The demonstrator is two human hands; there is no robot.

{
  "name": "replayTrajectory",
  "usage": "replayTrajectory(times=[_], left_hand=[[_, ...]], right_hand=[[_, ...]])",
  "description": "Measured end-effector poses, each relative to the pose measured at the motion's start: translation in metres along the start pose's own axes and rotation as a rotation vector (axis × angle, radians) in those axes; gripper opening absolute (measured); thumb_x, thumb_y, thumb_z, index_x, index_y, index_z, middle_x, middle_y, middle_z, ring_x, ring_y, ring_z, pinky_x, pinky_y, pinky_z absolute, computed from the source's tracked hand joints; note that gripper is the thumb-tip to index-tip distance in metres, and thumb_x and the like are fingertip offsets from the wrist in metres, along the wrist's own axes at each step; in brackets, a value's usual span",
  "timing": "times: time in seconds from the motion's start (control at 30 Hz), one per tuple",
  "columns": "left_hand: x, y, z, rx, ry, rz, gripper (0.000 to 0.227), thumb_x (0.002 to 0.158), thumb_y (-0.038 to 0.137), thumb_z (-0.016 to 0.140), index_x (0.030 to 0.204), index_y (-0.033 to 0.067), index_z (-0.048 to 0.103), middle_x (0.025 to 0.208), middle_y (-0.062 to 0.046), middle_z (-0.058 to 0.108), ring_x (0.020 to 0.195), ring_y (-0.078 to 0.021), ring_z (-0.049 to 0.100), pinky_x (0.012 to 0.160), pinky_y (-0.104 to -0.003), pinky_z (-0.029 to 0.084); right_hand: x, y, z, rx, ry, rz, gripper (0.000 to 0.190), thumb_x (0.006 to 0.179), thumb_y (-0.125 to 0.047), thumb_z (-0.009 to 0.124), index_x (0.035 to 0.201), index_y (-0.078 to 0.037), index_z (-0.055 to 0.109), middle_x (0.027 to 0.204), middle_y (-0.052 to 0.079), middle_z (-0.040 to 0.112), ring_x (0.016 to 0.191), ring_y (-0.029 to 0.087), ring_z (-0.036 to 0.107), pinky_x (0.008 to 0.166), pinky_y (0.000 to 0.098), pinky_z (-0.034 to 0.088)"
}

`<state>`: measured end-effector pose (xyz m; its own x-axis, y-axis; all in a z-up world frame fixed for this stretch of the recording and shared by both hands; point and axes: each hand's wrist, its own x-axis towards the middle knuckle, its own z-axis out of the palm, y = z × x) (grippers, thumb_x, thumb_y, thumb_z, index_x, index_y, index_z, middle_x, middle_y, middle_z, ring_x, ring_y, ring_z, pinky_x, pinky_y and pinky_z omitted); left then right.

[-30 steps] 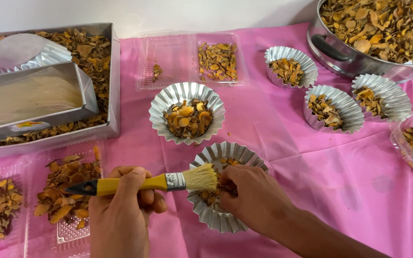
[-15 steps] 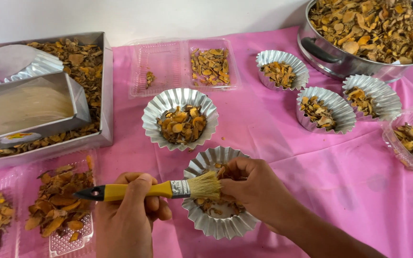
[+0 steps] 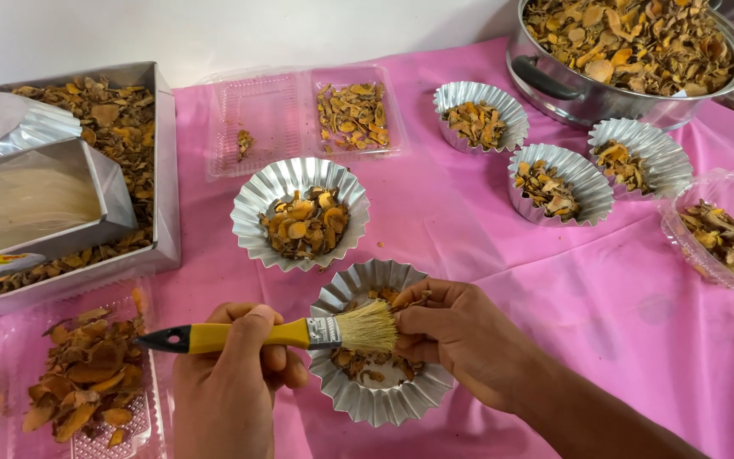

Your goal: Using a small brush to clean and sort dried leaves inside individual foil cups on a workspace.

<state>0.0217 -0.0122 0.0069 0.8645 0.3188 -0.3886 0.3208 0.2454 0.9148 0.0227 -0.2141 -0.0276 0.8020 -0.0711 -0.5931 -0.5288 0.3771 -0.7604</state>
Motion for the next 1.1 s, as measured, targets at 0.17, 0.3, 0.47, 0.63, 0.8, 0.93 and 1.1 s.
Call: replayTrajectory(times=[0.17, 0.3, 0.47, 0.63, 0.8, 0.93, 1.1], left_hand=[[-0.005, 0.003, 0.003, 0.019, 0.025, 0.003, 0.026, 0.094, 0.006, 0.059, 0.072, -0.0086, 0.058, 0.053, -0.017, 0.044, 0.043, -0.0348, 0.054, 0.045, -0.043, 0.045], [-0.007, 0.004, 0.001, 0.025, 0.037, -0.005, 0.023, 0.094, 0.003, 0.058, 0.074, -0.0086, 0.058, 0.053, -0.018, 0.044, 0.044, -0.0348, 0.053, 0.046, -0.043, 0.046], [-0.007, 0.002, -0.002, 0.078, 0.04, -0.002, 0.024, 0.095, 0.005, 0.059, 0.075, -0.0077, 0.059, 0.054, -0.018, 0.046, 0.043, -0.0341, 0.054, 0.048, -0.043, 0.048], [-0.008, 0.006, -0.004, 0.09, 0.033, 0.022, 0.026, 0.095, 0.004, 0.06, 0.073, -0.009, 0.058, 0.053, -0.019, 0.046, 0.043, -0.0349, 0.054, 0.047, -0.043, 0.048], [-0.007, 0.011, -0.008, 0.041, 0.04, 0.037, 0.026, 0.097, 0.006, 0.058, 0.076, -0.0089, 0.059, 0.056, -0.018, 0.045, 0.043, -0.0332, 0.051, 0.046, -0.042, 0.046], [-0.011, 0.01, -0.012, 0.047, 0.065, 0.053, 0.025, 0.095, 0.005, 0.059, 0.075, -0.0094, 0.061, 0.056, -0.018, 0.046, 0.044, -0.0318, 0.052, 0.045, -0.042, 0.048], [-0.009, 0.007, -0.017, -0.019, 0.061, 0.045, 0.023, 0.096, 0.004, 0.056, 0.079, -0.0101, 0.059, 0.059, -0.018, 0.044, 0.046, -0.0327, 0.05, 0.047, -0.042, 0.046]], right_hand=[[-0.009, -0.006, 0.01, -0.014, 0.077, 0.067, 0.008, 0.09, 0.011, 0.067, 0.097, 0.007, 0.066, 0.091, 0.023, 0.066, 0.067, 0.031, 0.059, 0.07, 0.0401, 0.059], [-0.012, -0.005, 0.01, -0.072, 0.099, 0.076, 0.007, 0.092, 0.008, 0.069, 0.099, 0.007, 0.07, 0.083, 0.022, 0.066, 0.063, 0.031, 0.061, 0.068, 0.0396, 0.06], [-0.011, 0.001, 0.007, -0.087, 0.098, 0.079, 0.006, 0.09, 0.005, 0.07, 0.096, 0.007, 0.07, 0.077, 0.022, 0.065, 0.061, 0.029, 0.06, 0.067, 0.0377, 0.058], [-0.011, 0.003, 0.008, -0.069, 0.092, 0.039, 0.008, 0.091, 0.005, 0.07, 0.098, 0.009, 0.071, 0.082, 0.021, 0.068, 0.068, 0.028, 0.062, 0.068, 0.0353, 0.058], [-0.008, 0.005, 0.007, 0.002, -0.002, 0.018, 0.01, 0.088, 0.0, 0.075, 0.096, 0.005, 0.074, 0.071, 0.018, 0.068, 0.059, 0.024, 0.062, 0.061, 0.0315, 0.055], [-0.01, 0.006, 0.011, -0.011, 0.0, 0.039, 0.008, 0.089, -0.002, 0.074, 0.096, 0.004, 0.074, 0.074, 0.019, 0.069, 0.065, 0.025, 0.066, 0.064, 0.0328, 0.057], [-0.011, 0.003, 0.012, -0.029, -0.04, 0.038, 0.014, 0.09, -0.002, 0.073, 0.102, 0.006, 0.077, 0.077, 0.019, 0.07, 0.069, 0.026, 0.066, 0.071, 0.037, 0.059]])
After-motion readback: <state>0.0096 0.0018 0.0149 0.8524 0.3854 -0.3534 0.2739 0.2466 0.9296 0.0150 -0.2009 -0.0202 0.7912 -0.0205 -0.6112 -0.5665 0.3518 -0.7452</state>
